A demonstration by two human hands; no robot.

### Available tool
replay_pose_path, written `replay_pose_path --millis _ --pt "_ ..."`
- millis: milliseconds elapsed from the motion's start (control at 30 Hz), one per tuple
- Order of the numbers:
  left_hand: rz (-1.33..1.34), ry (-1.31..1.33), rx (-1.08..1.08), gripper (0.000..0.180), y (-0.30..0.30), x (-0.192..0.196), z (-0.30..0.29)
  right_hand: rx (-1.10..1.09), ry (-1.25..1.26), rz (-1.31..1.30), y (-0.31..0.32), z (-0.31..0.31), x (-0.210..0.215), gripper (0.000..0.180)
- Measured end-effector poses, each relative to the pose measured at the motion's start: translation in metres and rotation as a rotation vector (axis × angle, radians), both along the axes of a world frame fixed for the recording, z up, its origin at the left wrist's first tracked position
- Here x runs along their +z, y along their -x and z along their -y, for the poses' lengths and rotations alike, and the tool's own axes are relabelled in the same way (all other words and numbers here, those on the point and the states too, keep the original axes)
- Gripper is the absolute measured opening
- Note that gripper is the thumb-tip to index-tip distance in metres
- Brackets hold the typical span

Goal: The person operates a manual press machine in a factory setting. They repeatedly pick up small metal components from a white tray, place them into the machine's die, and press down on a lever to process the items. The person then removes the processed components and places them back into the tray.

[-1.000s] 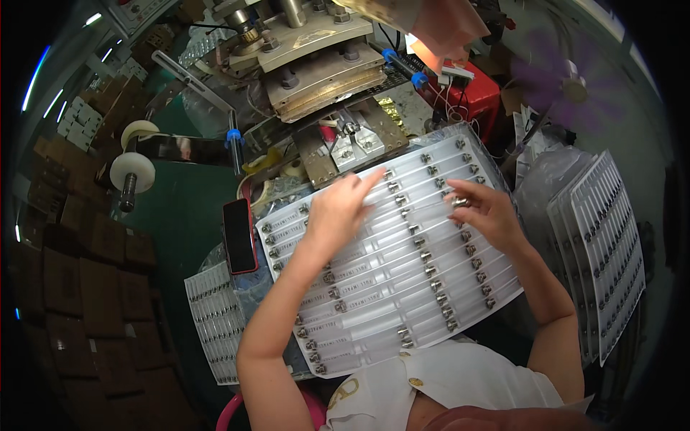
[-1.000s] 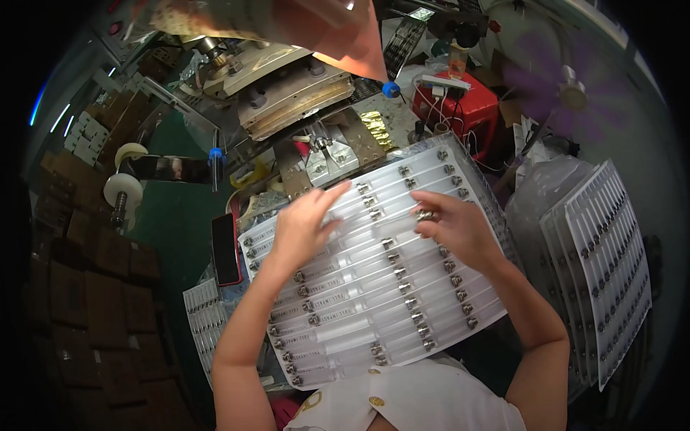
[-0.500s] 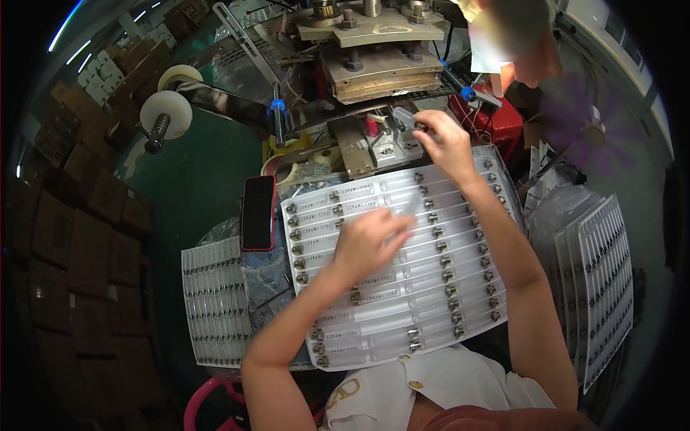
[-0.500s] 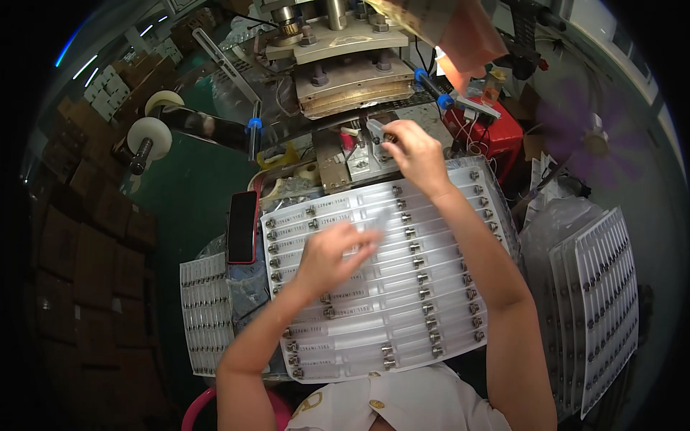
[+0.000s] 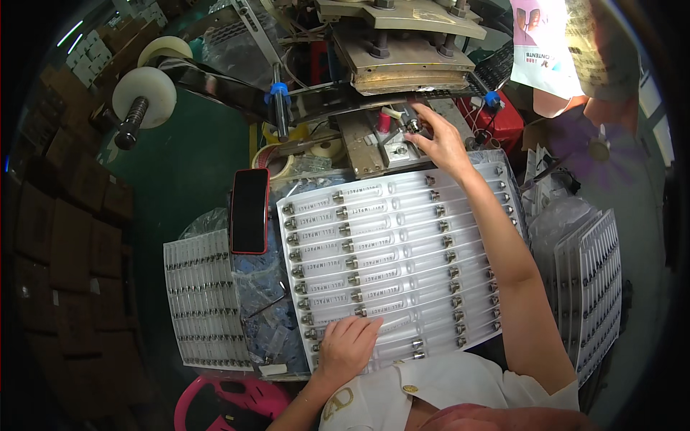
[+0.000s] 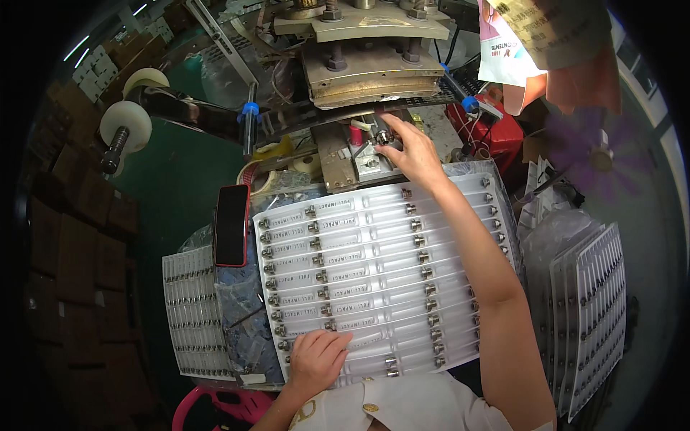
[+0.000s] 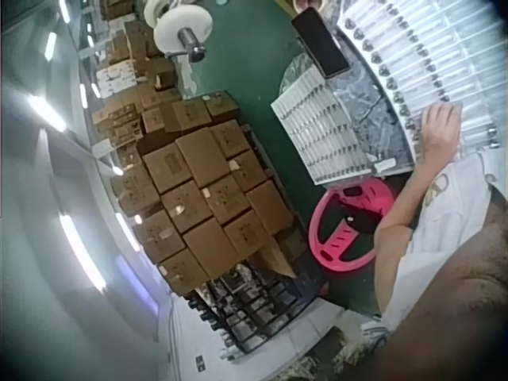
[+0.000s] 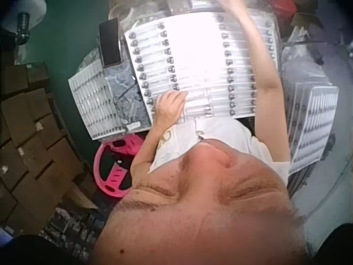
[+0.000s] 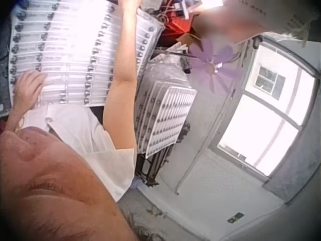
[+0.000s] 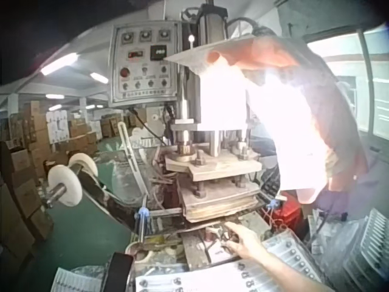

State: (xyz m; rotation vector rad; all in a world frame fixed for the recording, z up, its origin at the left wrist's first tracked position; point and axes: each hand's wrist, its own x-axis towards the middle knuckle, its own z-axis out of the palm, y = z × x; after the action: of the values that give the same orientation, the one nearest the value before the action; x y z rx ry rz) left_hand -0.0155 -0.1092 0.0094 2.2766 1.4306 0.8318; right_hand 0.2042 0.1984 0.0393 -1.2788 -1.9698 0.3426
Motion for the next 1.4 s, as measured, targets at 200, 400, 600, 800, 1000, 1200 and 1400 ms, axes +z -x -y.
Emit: replay_pose_path --millis 200,400,600,800,1000,1200,1400 --pt "0.012 0.036 -0.018 0.034 0.002 0.005 -0.003 0.021 0.055 0.015 0.001 0.003 0.007 0.055" --pt "0.003 0.028 -0.014 0.036 0.001 0.003 -0.002 0.023 0.06 0.005 0.001 0.002 0.006 0.054" --pt "0.02 0.034 0.005 0.036 0.001 0.002 0.001 0.039 0.11 -0.017 0.0 0.0 0.006 0.055" --pt "0.041 -0.107 0.192 0.035 0.04 0.023 -0.031 0.022 0.101 -0.001 0.002 0.003 0.009 0.057" --pt "0.052 -0.101 0.224 0.033 0.046 0.036 -0.052 0.034 0.055 -0.011 0.001 0.003 0.007 0.057" --pt "0.027 -0.141 0.182 0.033 0.026 0.026 -0.044 0.042 0.061 -0.021 0.001 0.0 0.004 0.057" --pt "0.03 -0.164 0.276 0.032 0.043 0.033 -0.051 0.031 0.05 -0.007 0.001 0.003 0.005 0.055"
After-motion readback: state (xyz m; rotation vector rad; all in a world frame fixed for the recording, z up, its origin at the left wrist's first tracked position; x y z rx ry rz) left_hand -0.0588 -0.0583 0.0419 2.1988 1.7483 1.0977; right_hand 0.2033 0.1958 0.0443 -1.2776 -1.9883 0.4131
